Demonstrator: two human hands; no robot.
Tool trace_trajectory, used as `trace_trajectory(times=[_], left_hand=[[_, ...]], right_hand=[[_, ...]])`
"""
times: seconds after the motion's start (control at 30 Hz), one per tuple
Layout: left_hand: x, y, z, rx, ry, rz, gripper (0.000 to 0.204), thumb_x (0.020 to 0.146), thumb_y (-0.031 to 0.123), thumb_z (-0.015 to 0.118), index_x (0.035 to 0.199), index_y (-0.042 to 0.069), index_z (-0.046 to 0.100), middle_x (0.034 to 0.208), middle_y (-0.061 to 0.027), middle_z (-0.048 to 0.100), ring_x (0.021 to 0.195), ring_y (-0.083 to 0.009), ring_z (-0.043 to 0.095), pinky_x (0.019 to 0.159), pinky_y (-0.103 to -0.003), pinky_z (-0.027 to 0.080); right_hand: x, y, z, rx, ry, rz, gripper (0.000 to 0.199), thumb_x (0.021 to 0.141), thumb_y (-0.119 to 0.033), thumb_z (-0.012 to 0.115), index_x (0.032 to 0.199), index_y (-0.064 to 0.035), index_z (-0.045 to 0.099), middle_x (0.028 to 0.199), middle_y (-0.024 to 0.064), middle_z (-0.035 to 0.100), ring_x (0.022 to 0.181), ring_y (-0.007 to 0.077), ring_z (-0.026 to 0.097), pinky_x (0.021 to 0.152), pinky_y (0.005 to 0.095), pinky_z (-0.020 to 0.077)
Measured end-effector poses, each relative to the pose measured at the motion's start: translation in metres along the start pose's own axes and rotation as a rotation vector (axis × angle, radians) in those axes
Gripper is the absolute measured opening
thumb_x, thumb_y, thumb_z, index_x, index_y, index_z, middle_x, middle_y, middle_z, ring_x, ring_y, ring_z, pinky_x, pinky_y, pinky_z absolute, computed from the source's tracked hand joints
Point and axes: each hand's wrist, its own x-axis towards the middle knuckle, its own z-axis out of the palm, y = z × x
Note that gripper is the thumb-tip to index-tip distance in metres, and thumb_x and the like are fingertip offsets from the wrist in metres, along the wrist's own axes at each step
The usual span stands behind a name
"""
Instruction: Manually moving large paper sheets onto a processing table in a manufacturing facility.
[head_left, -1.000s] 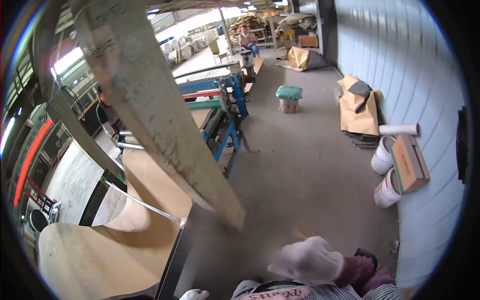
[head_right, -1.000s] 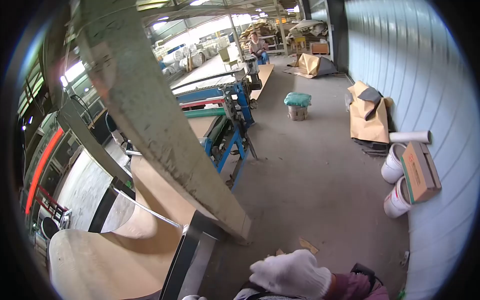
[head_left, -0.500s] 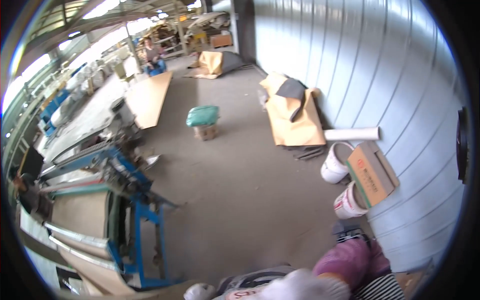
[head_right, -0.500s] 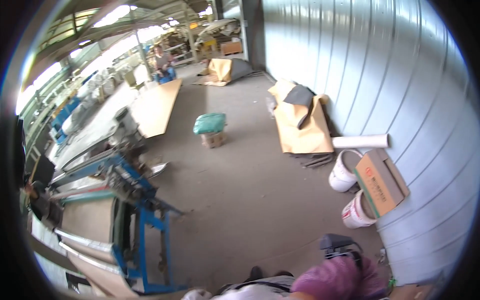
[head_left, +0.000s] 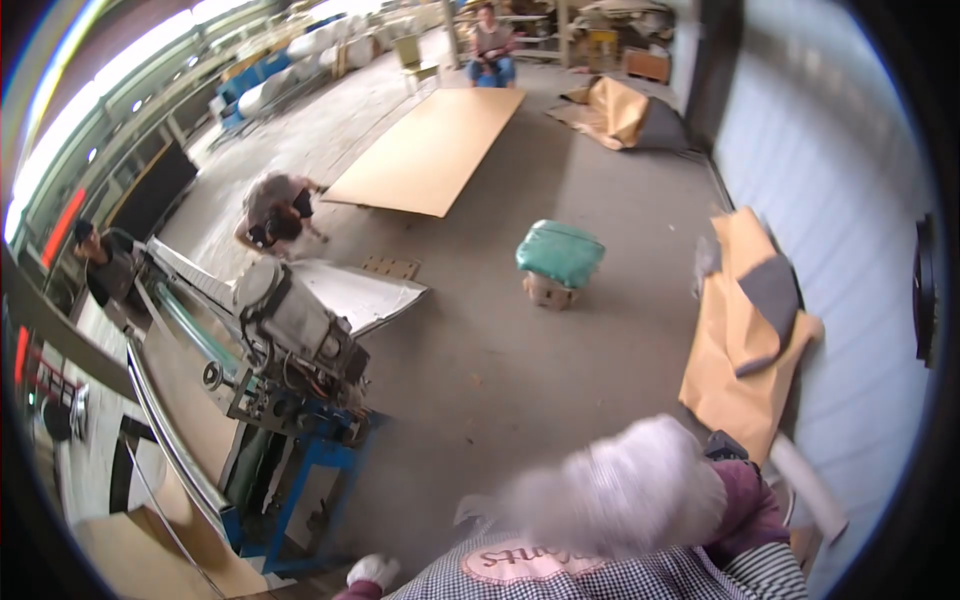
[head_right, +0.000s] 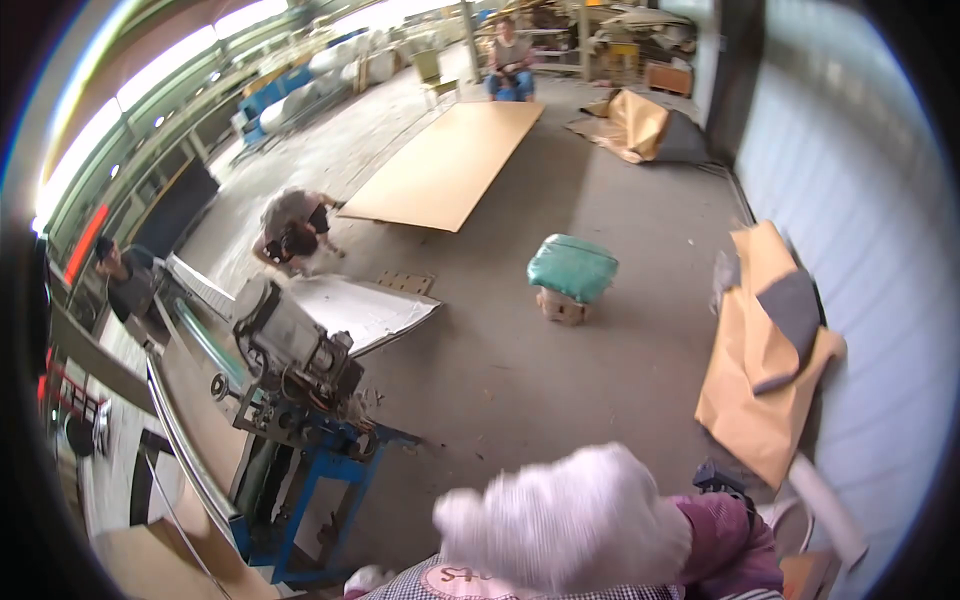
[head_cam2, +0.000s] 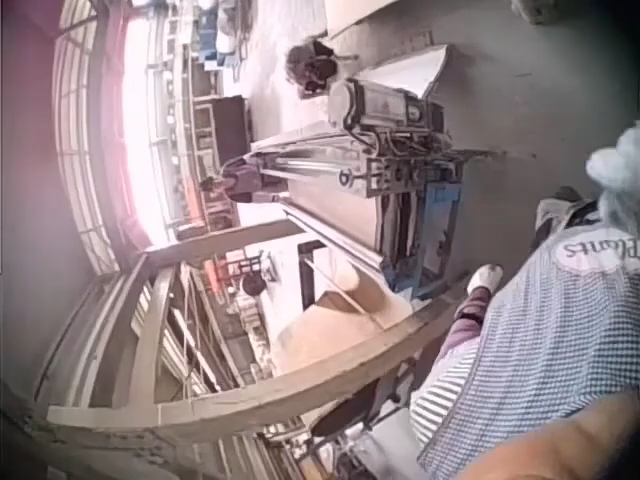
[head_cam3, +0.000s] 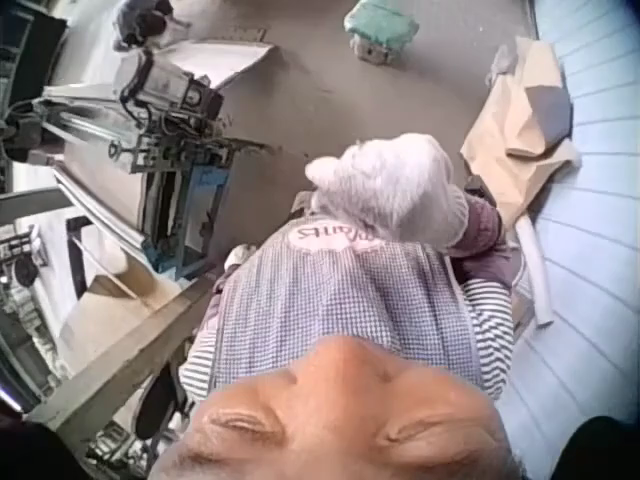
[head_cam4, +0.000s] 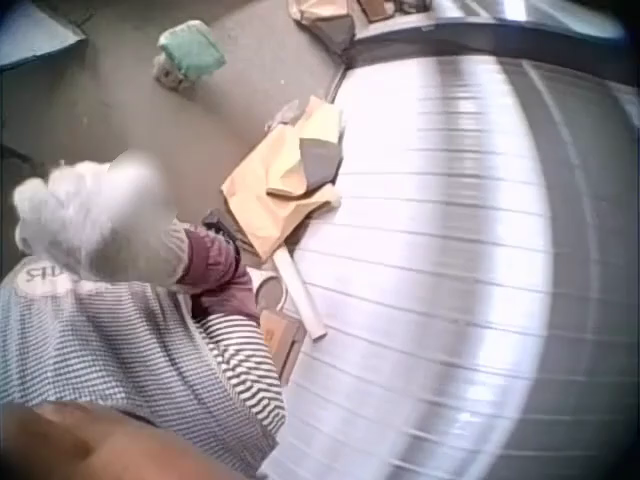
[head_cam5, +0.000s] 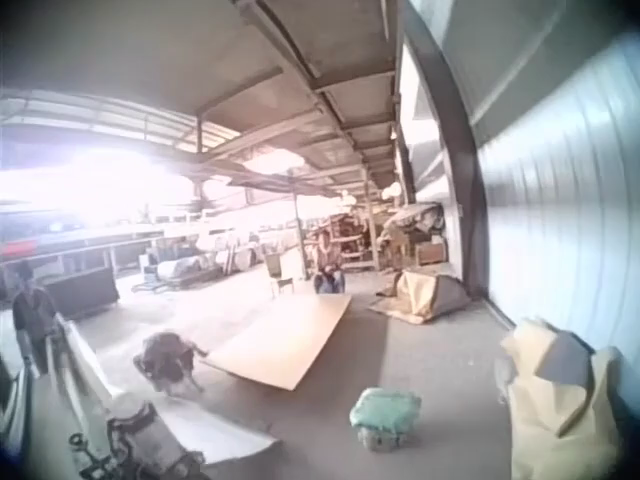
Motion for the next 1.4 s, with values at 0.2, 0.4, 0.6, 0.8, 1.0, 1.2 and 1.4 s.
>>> trace_trajectory(times=[0.2,0.4,0.6,0.8,1.0,1.2,1.4], left_hand=[[0.112,0.272,-0.08,-0.059,0.126,0.262,0.034,0.082,0.031,0.05,0.103,0.009,0.066,0.101,-0.0186,0.064,0.095,-0.0347,0.062,0.081,-0.043,0.05],[0.207,0.233,-0.077,-0.483,0.166,0.297,0.035,0.081,0.033,0.053,0.099,0.006,0.066,0.087,-0.0138,0.065,0.083,-0.028,0.062,0.074,-0.039,0.049],[0.249,0.436,-0.294,-0.943,0.143,-0.104,0.05,0.079,0.044,0.053,0.102,0.002,0.066,0.088,-0.0135,0.066,0.085,-0.0234,0.061,0.079,-0.034,0.046],[0.32,0.479,-0.312,-0.924,0.019,-0.126,0.054,0.078,0.045,0.052,0.109,0.002,0.063,0.103,-0.0157,0.065,0.099,-0.0275,0.06,0.089,-0.035,0.043],[0.381,0.495,-0.382,-0.944,0.22,0.15,0.038,0.079,0.036,0.057,0.083,-0.001,0.064,0.065,-0.0021,0.057,0.06,-0.0131,0.053,0.057,-0.029,0.044],[0.417,0.488,-0.356,-1.067,0.06,-0.334,0.04,0.08,0.035,0.055,0.087,-0.003,0.066,0.068,-0.0043,0.059,0.063,-0.0129,0.054,0.059,-0.03,0.043],[0.415,0.483,-0.36,-1.108,0.062,-0.4,0.044,0.079,0.036,0.053,0.087,-0.006,0.064,0.068,-0.0068,0.06,0.066,-0.0164,0.055,0.062,-0.032,0.044]], right_hand=[[0.129,0.238,0.074,-0.014,0.193,0.054,0.016,0.081,-0.026,0.059,0.075,-0.0123,0.055,0.064,0.0044,0.055,0.058,0.0208,0.062,0.045,0.0341,0.048],[0.11,0.419,0.082,0.167,-0.07,0.585,0.029,0.079,-0.029,0.052,0.097,-0.0099,0.065,0.085,0.0128,0.066,0.081,0.0292,0.065,0.072,0.0396,0.052],[0.173,0.605,0.017,0.007,-0.077,0.654,0.025,0.077,-0.028,0.055,0.088,-0.0104,0.068,0.084,0.0132,0.066,0.08,0.031,0.064,0.071,0.0397,0.0518],[0.299,0.688,-0.045,0.197,0.164,0.442,0.021,0.076,-0.018,0.063,0.094,-0.0082,0.064,0.082,0.0133,0.065,0.075,0.0302,0.064,0.066,0.038,0.0515],[0.348,0.754,-0.06,0.087,0.087,0.551,0.024,0.078,-0.022,0.06,0.097,-0.0077,0.064,0.085,0.0137,0.065,0.08,0.0313,0.064,0.071,0.0386,0.051],[0.365,0.793,-0.075,0.096,-0.021,0.657,0.026,0.079,-0.024,0.058,0.098,-0.0072,0.064,0.089,0.0149,0.065,0.085,0.0325,0.063,0.074,0.0399,0.0506],[0.372,0.814,-0.067,0.099,-0.139,0.664,0.028,0.08,-0.026,0.058,0.099,-0.0065,0.064,0.091,0.0158,0.065,0.086,0.0328,0.063,0.075,0.0399,0.0507]])
